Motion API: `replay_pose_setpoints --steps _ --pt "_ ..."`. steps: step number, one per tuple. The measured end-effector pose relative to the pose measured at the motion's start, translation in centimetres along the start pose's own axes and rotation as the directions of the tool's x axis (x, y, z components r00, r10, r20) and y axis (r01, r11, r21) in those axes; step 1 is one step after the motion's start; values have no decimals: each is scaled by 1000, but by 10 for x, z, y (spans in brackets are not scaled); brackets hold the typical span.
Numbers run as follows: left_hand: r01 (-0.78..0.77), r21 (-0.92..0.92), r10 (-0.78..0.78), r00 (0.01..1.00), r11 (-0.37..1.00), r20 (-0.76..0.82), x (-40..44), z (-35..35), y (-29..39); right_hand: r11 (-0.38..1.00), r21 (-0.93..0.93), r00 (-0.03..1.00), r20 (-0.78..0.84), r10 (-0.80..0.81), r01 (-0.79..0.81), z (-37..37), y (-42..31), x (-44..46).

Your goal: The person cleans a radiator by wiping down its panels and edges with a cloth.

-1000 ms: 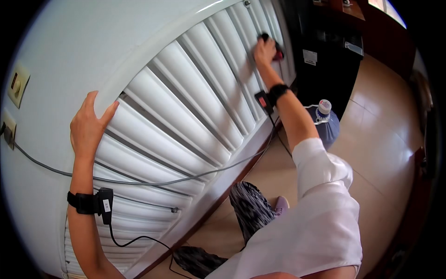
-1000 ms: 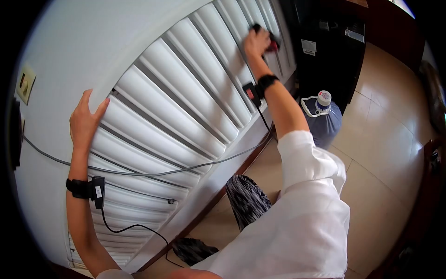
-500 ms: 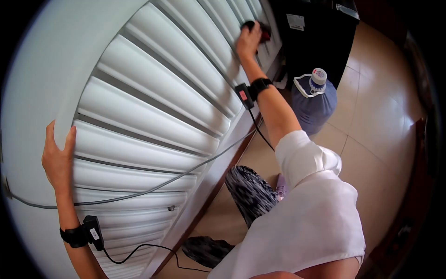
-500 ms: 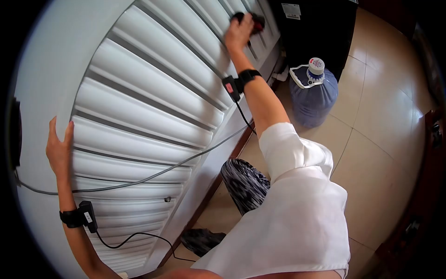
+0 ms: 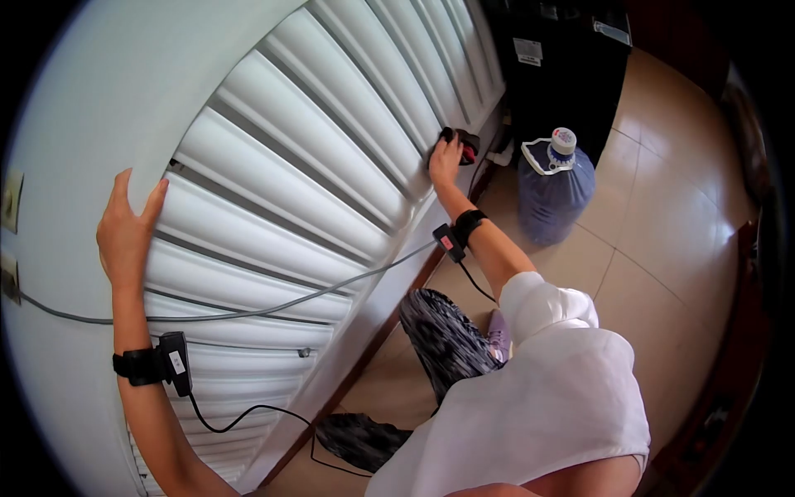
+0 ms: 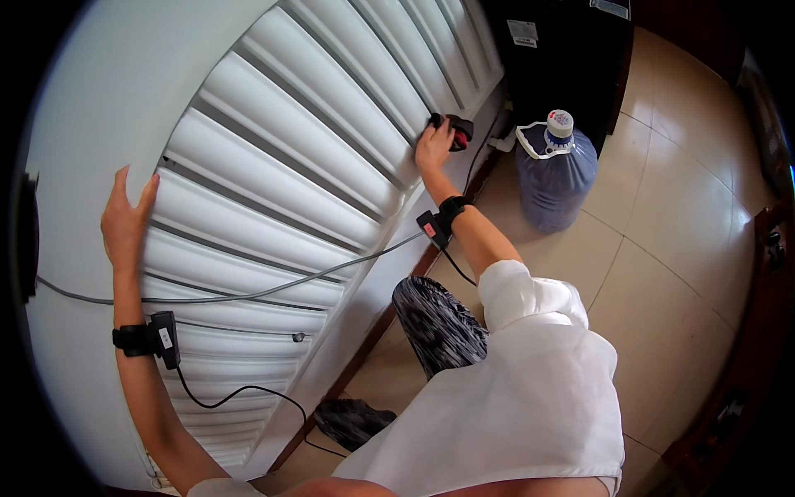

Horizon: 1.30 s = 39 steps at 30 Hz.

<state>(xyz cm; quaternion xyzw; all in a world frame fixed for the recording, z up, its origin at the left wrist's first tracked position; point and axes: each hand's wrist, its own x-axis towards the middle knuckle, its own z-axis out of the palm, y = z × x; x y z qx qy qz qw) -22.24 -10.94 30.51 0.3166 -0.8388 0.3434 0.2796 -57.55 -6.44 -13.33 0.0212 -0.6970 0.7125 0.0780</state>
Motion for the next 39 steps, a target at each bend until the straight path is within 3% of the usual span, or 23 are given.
replay_pose_setpoints --steps 2,3,6,8,12,16,26,27,28,30,33,34,35,38,39 --pt "8 -6 -8 1000 1000 25 -1 -2 1 979 73 981 -18 -191 192 6 -25 1" --pt "-7 -10 7 1000 1000 11 -1 0 0 972 110 978 -41 -205 208 4 -56 0" --pt "-16 -22 17 1000 1000 17 -1 -3 5 856 208 880 -58 -471 472 8 -127 19" --pt "-3 -28 3 999 1000 33 -1 -2 4 798 205 822 -71 -566 567 14 -178 28" --pt "-11 9 11 1000 1000 18 -2 5 -2 691 191 714 -102 -693 697 17 -244 46" --pt "-3 -15 4 999 1000 38 -3 5 -2 635 164 655 -139 -743 755 20 -220 47" --pt "24 -1 -24 999 1000 30 -4 7 -4 884 5 884 1 -468 468 -3 -3 -9" --pt "20 -33 -19 999 999 26 -4 5 0 937 -22 937 46 -347 348 -9 7 -18" --pt "17 -63 -16 1000 998 22 -3 2 1 912 -15 912 36 -409 410 -15 13 -19" --pt "-6 -39 6 1000 999 -16 -2 2 0 941 -173 954 134 -270 291 -25 5 -27" --pt "-27 -27 27 999 999 -29 -1 -3 3 946 -127 952 104 -288 300 -18 17 -28" --pt "-35 -37 34 999 999 -6 2 -7 3 934 -228 960 123 -253 276 -15 18 -33" --pt "-36 -55 36 999 998 -10 2 -10 4 871 -350 938 136 -318 346 -13 22 -41" --pt "-59 -76 54 996 995 -66 1 -6 -1 893 -437 965 261 14 105 -27 -13 -64" --pt "-53 -78 50 998 996 -43 1 -7 0 891 -439 965 261 3 116 -30 -26 -68"
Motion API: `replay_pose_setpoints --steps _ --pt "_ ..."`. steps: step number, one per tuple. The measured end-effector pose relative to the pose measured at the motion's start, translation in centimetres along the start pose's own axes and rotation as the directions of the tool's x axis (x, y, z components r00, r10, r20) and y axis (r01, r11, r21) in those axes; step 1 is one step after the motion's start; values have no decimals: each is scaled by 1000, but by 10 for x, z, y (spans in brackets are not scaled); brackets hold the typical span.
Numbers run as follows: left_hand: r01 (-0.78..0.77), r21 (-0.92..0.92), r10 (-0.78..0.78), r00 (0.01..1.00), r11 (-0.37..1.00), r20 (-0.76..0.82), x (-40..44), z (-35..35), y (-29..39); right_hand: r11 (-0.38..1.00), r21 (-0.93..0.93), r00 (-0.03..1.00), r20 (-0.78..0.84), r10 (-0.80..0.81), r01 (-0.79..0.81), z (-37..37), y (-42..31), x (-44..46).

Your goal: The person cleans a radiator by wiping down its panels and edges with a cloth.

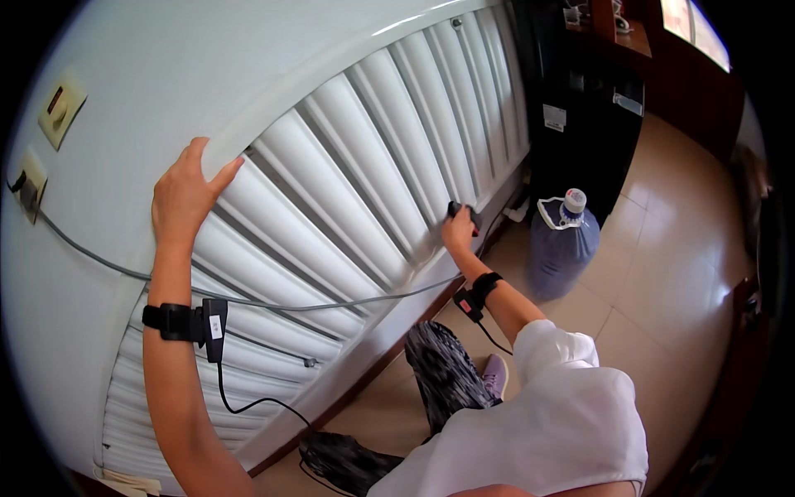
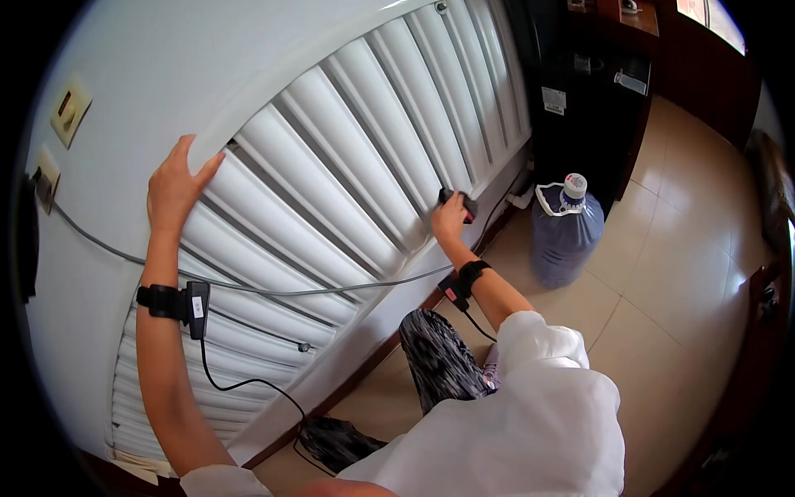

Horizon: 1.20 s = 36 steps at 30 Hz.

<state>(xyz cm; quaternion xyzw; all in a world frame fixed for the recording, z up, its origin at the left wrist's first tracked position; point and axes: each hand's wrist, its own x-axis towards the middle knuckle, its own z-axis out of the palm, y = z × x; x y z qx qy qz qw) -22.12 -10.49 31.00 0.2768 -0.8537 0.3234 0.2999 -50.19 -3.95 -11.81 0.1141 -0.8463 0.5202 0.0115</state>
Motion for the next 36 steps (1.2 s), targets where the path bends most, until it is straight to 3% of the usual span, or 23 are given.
replay_pose_setpoints --steps 2,7,9,11,13,17,19,27,30,35,36 --pt "-13 0 13 1000 1000 6 0 2 -1 986 166 978 201 -60 26 -14 -18 -10" --pt "7 21 -7 999 1000 33 1 1 0 845 361 915 -69 -398 395 -57 -112 6" --pt "2 42 -4 999 999 37 0 4 -3 732 355 813 -277 -512 582 -76 -172 19" --pt "-51 61 54 998 997 -44 0 8 -5 619 333 701 -394 -594 712 -95 -225 35" --pt "-14 31 14 1000 999 6 -1 3 0 532 292 600 -506 -619 795 -102 -263 46" --pt "18 20 -19 999 1000 36 -1 3 0 512 215 527 -598 -604 832 -88 -263 37" --pt "23 21 -24 999 1000 37 -1 2 2 543 74 479 -581 -658 836 -74 -232 31" --pt "42 73 -45 998 996 43 0 7 -1 727 185 730 -378 -569 661 -23 -99 -4" --pt "43 75 -48 997 996 62 -1 4 2 755 218 768 -372 -521 618 2 -54 -11" --pt "-15 129 17 1000 992 -13 0 5 1 904 284 934 -257 -249 319 29 -2 -32" --pt "-19 122 19 1000 992 3 -1 6 0 896 251 916 -267 -300 366 24 -1 -35"
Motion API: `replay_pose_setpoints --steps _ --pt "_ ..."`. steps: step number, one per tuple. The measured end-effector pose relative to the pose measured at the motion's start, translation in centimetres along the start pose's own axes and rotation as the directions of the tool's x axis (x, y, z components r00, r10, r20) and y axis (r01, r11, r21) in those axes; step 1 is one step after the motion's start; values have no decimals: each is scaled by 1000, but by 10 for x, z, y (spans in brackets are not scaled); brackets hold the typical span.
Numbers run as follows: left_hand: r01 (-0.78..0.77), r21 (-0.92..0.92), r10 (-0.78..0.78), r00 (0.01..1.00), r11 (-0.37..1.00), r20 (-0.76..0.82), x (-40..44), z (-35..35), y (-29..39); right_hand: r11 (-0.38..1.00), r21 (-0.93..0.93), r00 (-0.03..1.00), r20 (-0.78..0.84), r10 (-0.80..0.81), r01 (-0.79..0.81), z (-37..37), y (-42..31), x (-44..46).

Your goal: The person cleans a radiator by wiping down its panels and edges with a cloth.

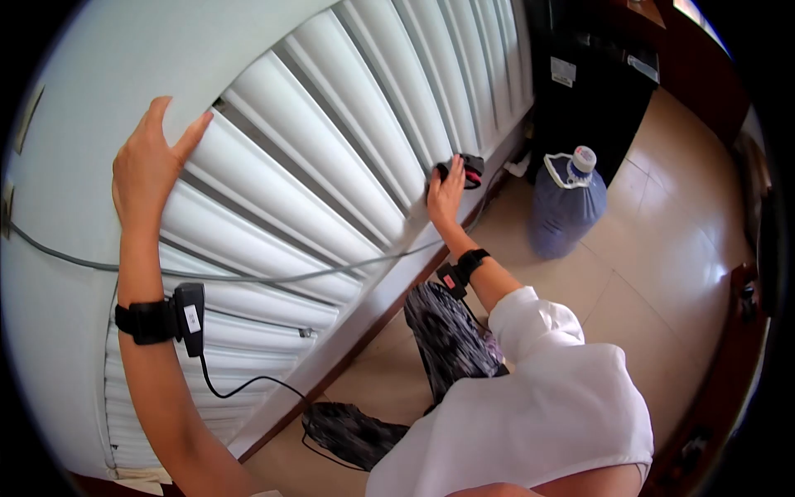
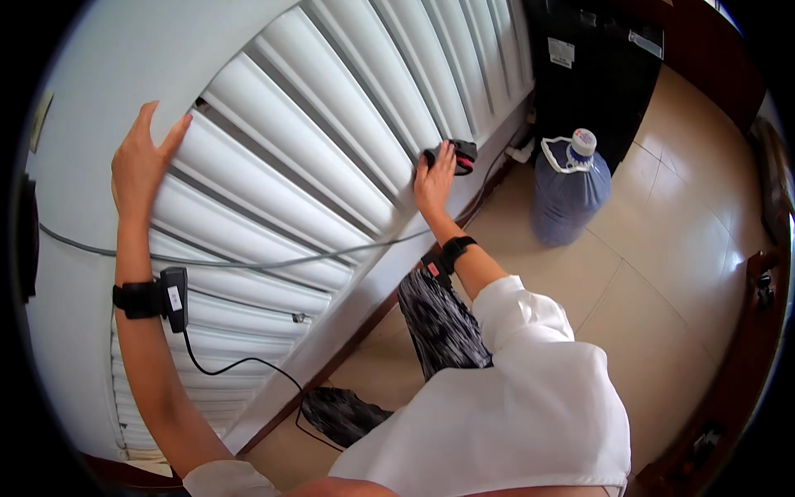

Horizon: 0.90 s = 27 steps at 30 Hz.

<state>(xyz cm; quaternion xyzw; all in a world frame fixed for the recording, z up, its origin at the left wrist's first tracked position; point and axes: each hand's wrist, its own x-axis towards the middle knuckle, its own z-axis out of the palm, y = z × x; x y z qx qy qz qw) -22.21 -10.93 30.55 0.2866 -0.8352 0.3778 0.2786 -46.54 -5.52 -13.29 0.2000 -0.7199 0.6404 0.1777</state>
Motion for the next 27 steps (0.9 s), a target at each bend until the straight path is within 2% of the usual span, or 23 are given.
replay_pose_setpoints --steps 1,3,5,6,7,8,11,15,17,18,19,20,21,22,23,25,26,27 --pt "1 -6 -1 1000 1000 6 0 1 -2 994 -40 993 56 104 -102 1 -1 0" --pt "4 -13 -3 1000 1000 21 1 3 -2 991 -56 989 83 125 -121 4 -3 0" --pt "17 -63 -15 999 998 38 2 2 -5 939 -119 917 206 341 -322 -9 -34 2" --pt "20 -59 -18 999 998 37 3 -1 -5 945 -74 911 253 325 -317 -11 -44 1" --pt "39 -39 -38 998 998 43 3 -3 -2 959 37 931 257 261 -279 -10 -59 -1" --pt "52 -19 -51 997 998 54 2 -4 0 967 111 912 371 174 -230 -13 -71 -3" --pt "3 -2 -3 1000 1000 10 3 1 -4 974 210 985 130 -118 89 -4 -128 -3" --pt "22 -25 -21 999 999 38 1 3 -3 909 343 970 -33 -240 237 -10 -217 49" --pt "17 6 -17 1000 1000 26 1 10 -7 879 351 947 -102 -306 322 -17 -248 75" --pt "28 9 -29 999 1000 20 2 11 -8 920 -3 907 -160 -388 393 -17 -262 88" --pt "41 14 -42 999 999 13 2 13 -10 843 -358 857 -178 -484 402 -13 -265 97" --pt "30 59 -31 999 998 15 3 21 -17 844 -362 861 -173 -479 397 -11 -260 99" --pt "25 57 -26 999 998 24 1 23 -17 873 53 859 -216 -464 485 -8 -253 100" --pt "12 105 -14 1000 994 23 0 23 -18 738 455 867 -252 -430 499 -5 -246 100" --pt "1 154 -4 1000 988 23 -1 24 -19 743 454 871 -245 -426 491 -4 -234 94" --pt "-42 204 36 999 978 32 1 30 -29 826 229 857 -142 -495 515 0 -195 70" --pt "-47 230 42 999 972 24 -1 33 -32 828 247 864 -174 -473 503 4 -174 58" --pt "-52 257 49 999 965 15 -1 35 -37 843 224 872 -129 -473 490 2 -152 44"
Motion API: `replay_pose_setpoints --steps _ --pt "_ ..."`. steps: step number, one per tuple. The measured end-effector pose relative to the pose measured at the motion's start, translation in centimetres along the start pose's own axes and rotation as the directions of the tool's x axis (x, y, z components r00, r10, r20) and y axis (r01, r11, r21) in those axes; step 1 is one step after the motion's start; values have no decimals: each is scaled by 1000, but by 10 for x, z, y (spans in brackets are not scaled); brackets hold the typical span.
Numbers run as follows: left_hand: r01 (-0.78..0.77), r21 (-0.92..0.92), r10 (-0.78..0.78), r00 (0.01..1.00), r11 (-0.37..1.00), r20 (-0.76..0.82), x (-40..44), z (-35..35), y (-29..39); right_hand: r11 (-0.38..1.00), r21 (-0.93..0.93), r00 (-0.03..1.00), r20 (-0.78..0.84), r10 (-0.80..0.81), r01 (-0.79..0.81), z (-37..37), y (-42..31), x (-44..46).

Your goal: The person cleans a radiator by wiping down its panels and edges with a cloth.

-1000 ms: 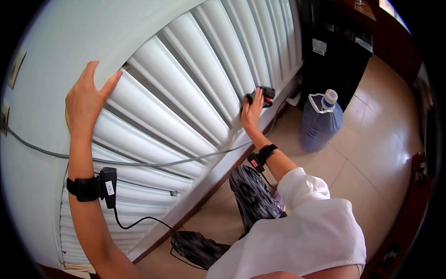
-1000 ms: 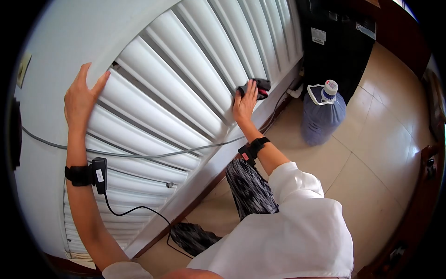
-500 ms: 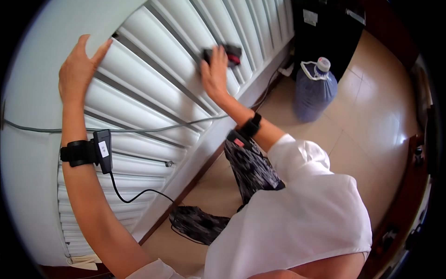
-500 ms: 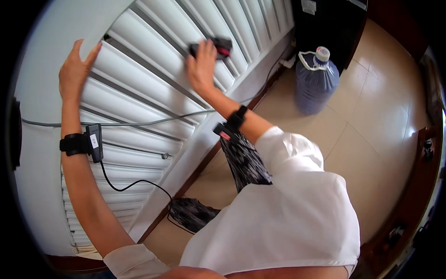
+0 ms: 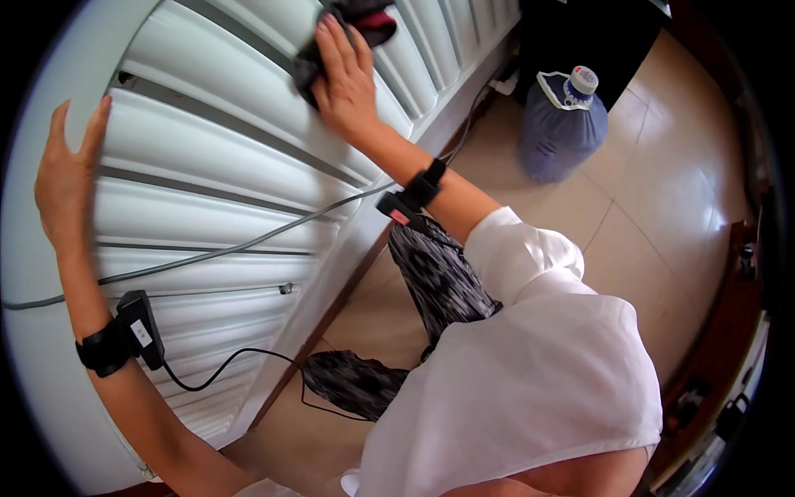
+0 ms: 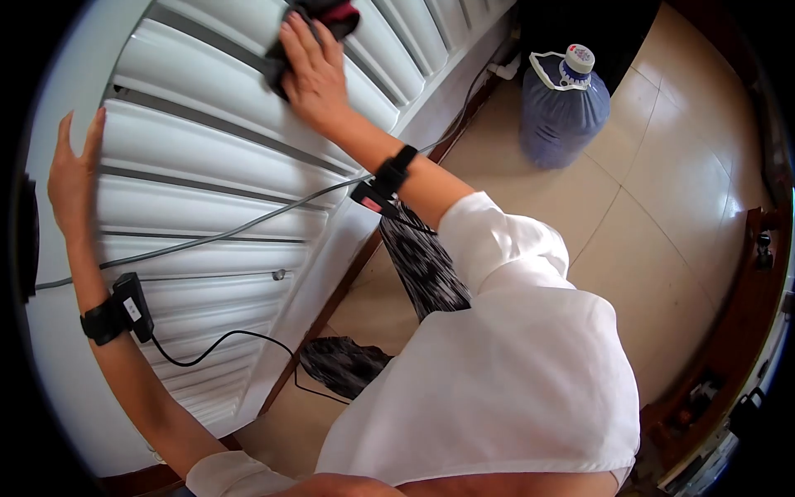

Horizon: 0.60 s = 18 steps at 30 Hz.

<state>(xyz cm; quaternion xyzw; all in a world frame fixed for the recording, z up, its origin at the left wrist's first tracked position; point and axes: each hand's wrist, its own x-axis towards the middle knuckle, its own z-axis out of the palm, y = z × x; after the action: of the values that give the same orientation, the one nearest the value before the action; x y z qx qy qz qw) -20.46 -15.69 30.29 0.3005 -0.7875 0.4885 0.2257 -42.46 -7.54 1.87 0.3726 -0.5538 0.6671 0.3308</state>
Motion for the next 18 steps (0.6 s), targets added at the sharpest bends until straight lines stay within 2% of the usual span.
replay_pose_setpoints --steps 1,2,5,10,12,13,14,15,16,17,18 --pt "-281 262 291 957 923 1 3 13 -23 999 -24 998 64 28 -27 -8 10 -24" --pt "-287 257 294 956 923 11 5 12 -23 999 -29 992 118 39 -36 -15 21 -46" --pt "-354 412 356 932 840 75 3 10 -28 990 -63 971 195 136 -126 -31 45 -103" --pt "-382 411 445 893 828 -65 3 8 -25 973 -165 934 293 203 -160 -59 66 -159" --pt "-397 360 452 888 844 -80 4 10 -23 953 -276 905 363 224 -125 -72 64 -163" --pt "-353 276 386 919 894 -75 3 14 -18 936 -321 888 374 268 -147 -78 60 -160" --pt "-296 196 314 947 935 -68 1 15 -13 936 -283 883 359 304 -208 -81 53 -155" --pt "-145 -55 145 989 988 3 2 1 -2 913 -257 858 334 390 -316 -84 50 -151" --pt "41 -285 -16 996 958 87 5 -15 7 903 -265 864 292 410 -339 -84 51 -150" --pt "-45 -232 19 993 972 -113 1 -18 13 890 -207 848 276 453 -408 -83 54 -145" --pt "-2 -259 -27 994 966 -109 -1 -20 16 864 -227 819 282 499 -449 -79 58 -141"
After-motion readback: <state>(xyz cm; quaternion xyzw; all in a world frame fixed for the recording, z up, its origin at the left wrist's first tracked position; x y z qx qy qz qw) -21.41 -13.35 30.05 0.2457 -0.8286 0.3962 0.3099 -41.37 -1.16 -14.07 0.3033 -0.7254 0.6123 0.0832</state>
